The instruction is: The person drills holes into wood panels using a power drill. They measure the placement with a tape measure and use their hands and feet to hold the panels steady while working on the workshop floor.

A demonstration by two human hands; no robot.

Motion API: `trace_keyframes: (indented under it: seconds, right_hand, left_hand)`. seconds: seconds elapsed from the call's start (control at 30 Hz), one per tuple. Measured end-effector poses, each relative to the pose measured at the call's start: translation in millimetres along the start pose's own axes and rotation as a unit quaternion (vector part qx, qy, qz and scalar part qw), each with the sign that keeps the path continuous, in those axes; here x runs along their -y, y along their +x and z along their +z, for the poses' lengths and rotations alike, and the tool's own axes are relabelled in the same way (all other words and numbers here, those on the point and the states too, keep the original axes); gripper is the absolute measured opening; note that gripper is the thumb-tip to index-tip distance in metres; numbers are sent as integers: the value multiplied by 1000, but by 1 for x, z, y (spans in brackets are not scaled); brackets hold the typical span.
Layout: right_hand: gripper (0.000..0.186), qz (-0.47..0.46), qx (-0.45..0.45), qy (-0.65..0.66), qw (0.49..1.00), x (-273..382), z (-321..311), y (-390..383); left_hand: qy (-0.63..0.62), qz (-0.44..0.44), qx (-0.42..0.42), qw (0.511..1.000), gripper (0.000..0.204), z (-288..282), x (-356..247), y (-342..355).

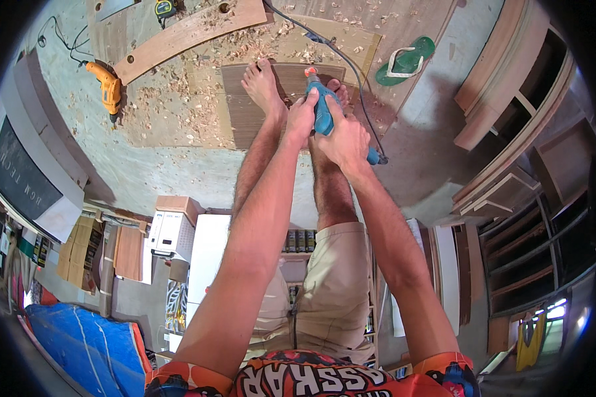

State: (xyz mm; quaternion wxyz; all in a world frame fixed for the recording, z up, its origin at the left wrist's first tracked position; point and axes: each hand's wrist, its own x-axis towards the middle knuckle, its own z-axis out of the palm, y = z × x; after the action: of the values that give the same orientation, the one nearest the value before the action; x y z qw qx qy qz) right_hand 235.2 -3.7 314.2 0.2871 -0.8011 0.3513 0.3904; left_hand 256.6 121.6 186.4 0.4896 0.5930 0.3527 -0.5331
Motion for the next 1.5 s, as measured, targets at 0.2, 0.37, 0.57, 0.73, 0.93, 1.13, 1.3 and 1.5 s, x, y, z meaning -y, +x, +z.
trace_keyframes:
  seconds: [0.2,0.37,0.57,0.73,0.93,1.13,1.3,1.5]
  right_hand:
    - [92,28,3,39,999,-7,7,-1]
    - [91,69,-15,68,995,-12,2,8]
    - [88,70,-4,63,996,13,6,13]
    - [86,86,20,85,992,3,0,17]
    - [84,70,77,10,994,13,-18,29]
    - [78,39,80,-11,996,14,-21,31]
    - [80,50,86,-11,995,9,-23,30]
    - [82,12,82,-28,996,23,-21,33]
  left_hand:
    - [-42,2,34,999,62,8,-11,-16]
    - [-32,-42,65,996,62,26,-34,-27]
    - [-129,-131,91,979,45,11,-30,1]
    - [-117,-200,114,966,28,31,-39,11]
    - [-166,-220,113,955,24,26,-38,34]
    - [-194,-201,124,952,23,25,-28,41]
    - [-202,-198,129,950,22,31,-18,45]
    - [-216,-185,137,949,21,16,-15,56]
